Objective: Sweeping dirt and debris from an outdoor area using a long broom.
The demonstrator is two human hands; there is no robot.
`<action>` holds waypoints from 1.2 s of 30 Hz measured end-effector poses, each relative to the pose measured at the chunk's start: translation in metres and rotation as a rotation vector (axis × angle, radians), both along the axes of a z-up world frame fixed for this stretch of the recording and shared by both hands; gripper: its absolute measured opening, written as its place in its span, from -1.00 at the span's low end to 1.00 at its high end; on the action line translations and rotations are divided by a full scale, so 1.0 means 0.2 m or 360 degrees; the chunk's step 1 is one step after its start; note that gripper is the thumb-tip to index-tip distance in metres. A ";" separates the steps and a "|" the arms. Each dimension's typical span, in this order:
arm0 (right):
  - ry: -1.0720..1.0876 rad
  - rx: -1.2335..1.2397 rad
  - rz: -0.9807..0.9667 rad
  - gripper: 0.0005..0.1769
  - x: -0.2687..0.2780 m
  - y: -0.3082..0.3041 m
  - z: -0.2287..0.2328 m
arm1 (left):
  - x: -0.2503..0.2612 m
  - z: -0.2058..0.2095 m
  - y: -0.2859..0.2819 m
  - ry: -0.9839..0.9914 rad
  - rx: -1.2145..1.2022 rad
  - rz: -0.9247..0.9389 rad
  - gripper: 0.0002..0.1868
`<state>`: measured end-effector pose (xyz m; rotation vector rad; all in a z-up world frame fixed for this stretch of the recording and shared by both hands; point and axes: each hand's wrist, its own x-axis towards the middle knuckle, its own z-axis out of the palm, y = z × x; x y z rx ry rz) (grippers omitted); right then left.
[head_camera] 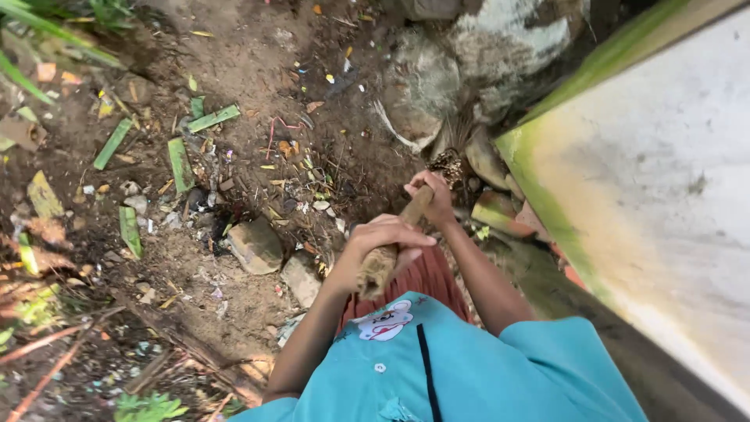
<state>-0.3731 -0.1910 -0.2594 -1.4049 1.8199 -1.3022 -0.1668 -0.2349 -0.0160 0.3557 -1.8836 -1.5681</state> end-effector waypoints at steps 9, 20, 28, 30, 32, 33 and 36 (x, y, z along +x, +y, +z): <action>-0.0002 -0.0065 -0.0087 -0.77 0.26 0.01 -0.04 | 0.21 -0.04 -0.01 -0.0020 0.0078 0.0144 -0.65; -0.0211 -0.0009 0.0022 -0.89 0.44 0.19 0.01 | 0.21 -0.01 -0.03 -0.0140 0.0263 0.0128 -0.71; 0.0085 -0.0009 0.0050 -0.88 0.15 0.07 -0.10 | 0.15 -0.01 -0.06 0.0192 0.0171 0.0152 -0.72; 0.0069 -0.0037 0.0100 -0.78 0.07 0.08 -0.25 | 0.05 -0.11 -0.02 -0.0168 0.0381 0.0098 -0.71; -0.0131 -0.0008 0.0156 -0.79 0.18 0.19 -0.42 | 0.02 -0.15 0.01 -0.0215 0.0264 0.0041 -0.71; -0.0323 0.0012 0.0204 -0.79 0.22 0.21 -0.51 | 0.00 -0.17 0.01 -0.0257 0.0137 -0.0023 -0.71; -0.0525 0.0157 0.0181 -0.87 0.28 0.23 -0.34 | 0.07 -0.08 0.02 -0.0282 0.0274 0.0060 -0.69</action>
